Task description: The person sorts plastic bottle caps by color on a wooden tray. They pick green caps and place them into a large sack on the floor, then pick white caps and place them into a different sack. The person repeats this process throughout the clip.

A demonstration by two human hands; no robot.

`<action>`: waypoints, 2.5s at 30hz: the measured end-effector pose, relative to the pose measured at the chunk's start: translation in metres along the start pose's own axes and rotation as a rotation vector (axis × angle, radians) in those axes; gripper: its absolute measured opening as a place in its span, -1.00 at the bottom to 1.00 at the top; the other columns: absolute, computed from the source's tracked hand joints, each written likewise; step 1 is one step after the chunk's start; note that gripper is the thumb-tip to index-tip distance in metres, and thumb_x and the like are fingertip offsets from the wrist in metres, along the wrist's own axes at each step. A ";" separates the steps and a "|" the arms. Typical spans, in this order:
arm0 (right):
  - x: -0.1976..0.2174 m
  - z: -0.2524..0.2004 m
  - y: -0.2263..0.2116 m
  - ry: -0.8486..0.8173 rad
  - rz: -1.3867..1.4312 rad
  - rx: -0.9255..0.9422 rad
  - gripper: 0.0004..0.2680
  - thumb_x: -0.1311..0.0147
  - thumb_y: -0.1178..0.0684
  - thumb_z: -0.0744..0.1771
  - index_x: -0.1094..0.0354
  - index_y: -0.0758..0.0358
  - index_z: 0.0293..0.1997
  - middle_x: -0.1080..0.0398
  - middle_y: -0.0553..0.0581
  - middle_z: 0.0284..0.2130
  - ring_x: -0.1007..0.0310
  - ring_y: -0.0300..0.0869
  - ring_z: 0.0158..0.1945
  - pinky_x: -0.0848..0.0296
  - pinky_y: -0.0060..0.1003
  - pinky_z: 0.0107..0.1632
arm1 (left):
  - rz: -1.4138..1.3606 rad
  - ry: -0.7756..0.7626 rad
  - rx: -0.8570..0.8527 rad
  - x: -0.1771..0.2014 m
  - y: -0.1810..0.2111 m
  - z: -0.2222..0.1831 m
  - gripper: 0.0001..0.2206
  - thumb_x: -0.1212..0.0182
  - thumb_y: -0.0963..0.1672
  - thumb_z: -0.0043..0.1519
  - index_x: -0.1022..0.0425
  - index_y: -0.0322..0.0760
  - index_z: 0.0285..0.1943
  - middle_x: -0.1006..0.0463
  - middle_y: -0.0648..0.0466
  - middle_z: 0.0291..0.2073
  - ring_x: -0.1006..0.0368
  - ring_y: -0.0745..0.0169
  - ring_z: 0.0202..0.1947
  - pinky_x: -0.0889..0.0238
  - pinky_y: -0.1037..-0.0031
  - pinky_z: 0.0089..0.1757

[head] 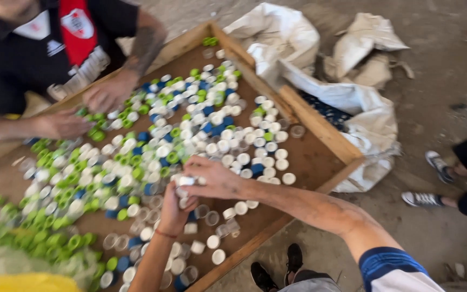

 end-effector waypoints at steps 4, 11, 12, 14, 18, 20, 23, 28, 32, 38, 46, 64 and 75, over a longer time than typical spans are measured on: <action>0.023 -0.011 -0.048 -0.062 -0.052 -0.042 -0.89 -0.24 0.04 0.30 -0.44 0.18 -0.20 -0.36 0.02 -0.15 -0.38 -0.30 -0.15 -0.47 -0.55 -0.11 | -0.116 0.118 -0.015 0.013 0.007 -0.001 -0.74 0.09 0.03 0.40 -0.50 -0.04 -0.16 -0.51 0.22 -0.49 -0.41 0.42 -0.48 -0.23 0.53 -0.43; 0.099 -0.139 -0.089 -0.060 0.269 -0.035 -0.87 -0.27 0.05 0.29 -0.32 0.10 -0.31 -0.49 0.09 -0.26 -0.51 -0.24 -0.14 -0.52 -0.27 -0.04 | -0.250 -0.232 -0.118 -0.129 0.075 -0.067 -0.86 0.09 -0.08 0.37 -0.36 -0.11 -0.19 -0.14 0.22 -0.60 0.09 0.50 -0.68 0.20 0.67 -0.63; 0.111 -0.166 -0.083 -0.098 0.367 -0.141 -0.86 -0.25 -0.01 0.31 -0.33 0.07 -0.30 -0.48 0.05 -0.26 -0.47 -0.30 -0.21 -0.49 -0.34 -0.13 | -0.191 -0.180 -0.119 -0.147 0.073 -0.072 -0.83 0.13 -0.08 0.37 -0.38 -0.10 -0.18 -0.10 0.23 -0.65 0.13 0.49 -0.70 0.27 0.63 -0.66; 0.141 -0.214 -0.080 -0.142 0.465 -0.247 -0.85 -0.24 -0.07 0.33 -0.33 0.04 -0.28 -0.47 0.01 -0.25 -0.44 -0.36 -0.28 -0.46 -0.41 -0.23 | -0.136 -0.123 -0.125 -0.181 0.054 -0.080 -0.80 0.16 -0.08 0.37 -0.41 -0.08 -0.17 -0.06 0.24 -0.71 0.16 0.48 -0.73 0.34 0.58 -0.70; 0.216 -0.312 -0.065 -0.027 0.631 -0.604 -0.79 -0.21 -0.11 0.34 -0.34 0.15 -0.36 -0.45 0.04 -0.27 -0.33 -0.35 -0.39 -0.30 -0.41 -0.31 | -0.404 -0.207 0.005 -0.221 -0.049 -0.073 -0.86 0.07 -0.03 0.29 -0.36 -0.02 -0.11 -0.10 0.19 -0.72 0.07 0.43 -0.77 0.23 0.57 -0.73; 0.249 -0.378 -0.034 0.113 0.746 -0.766 -0.82 -0.25 -0.03 0.33 -0.38 0.25 -0.33 -0.45 0.11 -0.25 -0.27 -0.37 -0.50 -0.21 -0.51 -0.49 | -0.523 -0.205 0.116 -0.256 -0.116 -0.067 -0.82 0.07 -0.04 0.23 -0.38 0.02 -0.06 -0.17 0.14 -0.71 -0.04 0.41 -0.75 0.16 0.57 -0.71; 0.308 -0.472 0.020 0.659 0.896 -0.981 -0.85 -0.14 0.13 0.34 -0.40 0.48 -0.22 -0.44 0.32 -0.30 -0.15 -0.21 -0.70 -0.01 -0.36 -0.74 | -0.646 -0.526 0.117 -0.358 -0.194 -0.051 -0.64 -0.15 0.05 0.22 -0.18 -0.12 0.03 -0.24 0.11 -0.59 -0.09 0.41 -0.66 0.12 0.64 -0.64; 0.418 -0.510 0.023 1.150 0.886 -1.149 -0.85 0.08 0.04 0.44 -0.09 0.20 -0.25 -0.31 0.25 -0.18 0.09 -0.29 -0.61 0.23 -0.39 -0.62 | -0.640 -0.582 0.388 -0.487 -0.272 -0.001 -0.79 0.17 0.02 0.40 -0.33 -0.06 -0.04 -0.06 0.23 -0.59 0.07 0.48 -0.66 0.15 0.67 -0.62; 0.475 -0.479 0.024 1.177 0.868 -1.128 -0.89 0.12 0.02 0.45 -0.07 0.16 -0.16 -0.30 0.17 -0.17 0.10 -0.35 -0.55 0.18 -0.45 -0.61 | -0.718 -0.558 0.342 -0.503 -0.339 0.084 -0.64 0.25 0.02 0.48 -0.36 -0.30 0.11 -0.23 0.20 -0.53 -0.06 0.52 -0.64 0.01 0.72 -0.61; 0.514 -0.499 0.134 1.300 1.210 -0.913 -0.87 0.05 -0.01 0.41 -0.22 0.20 -0.19 -0.38 0.05 -0.26 0.01 -0.37 -0.53 0.12 -0.58 -0.71 | -0.739 -0.335 0.373 -0.499 -0.432 0.243 -0.82 0.14 -0.04 0.38 -0.26 -0.18 -0.11 -0.21 0.18 -0.46 0.06 0.46 -0.64 0.22 0.57 -0.57; 0.564 -0.449 0.285 1.433 1.382 -1.144 -0.76 -0.05 -0.12 0.38 -0.37 0.16 0.06 -0.34 0.09 -0.13 -0.30 -0.27 -0.22 -0.32 -0.55 -0.54 | -0.845 -0.013 0.257 -0.480 -0.476 0.456 -0.83 0.05 -0.02 0.33 -0.31 -0.09 -0.05 -0.31 0.17 -0.38 -0.06 0.42 -0.59 0.13 0.64 -0.58; 0.786 -0.007 0.733 1.058 1.110 -1.067 -0.52 0.18 -0.29 0.42 0.00 0.18 0.45 -0.35 0.57 0.09 -0.44 0.31 0.14 -0.38 0.37 0.19 | -0.904 0.384 0.235 -0.318 -0.428 0.588 -0.67 0.14 0.03 0.35 -0.28 -0.26 0.09 -0.30 0.10 -0.36 0.03 0.36 -0.64 0.20 0.53 -0.61; 0.669 -0.089 0.564 0.742 0.636 -1.512 -0.53 0.04 -0.29 0.35 -0.23 0.13 0.37 -0.35 0.28 0.15 -0.39 0.02 0.06 -0.44 -0.15 -0.03 | -0.488 0.420 0.540 -0.343 -0.472 0.626 -0.60 0.05 0.09 0.25 -0.49 -0.30 -0.25 -0.34 0.14 -0.55 -0.10 0.34 -0.69 0.22 0.54 -0.63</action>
Point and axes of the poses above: each hand's wrist, its own z-axis towards the middle knuckle, its own x-axis out of the back of the hand, y = z × x, the point moved 3 cm from there along z, towards the middle knuckle
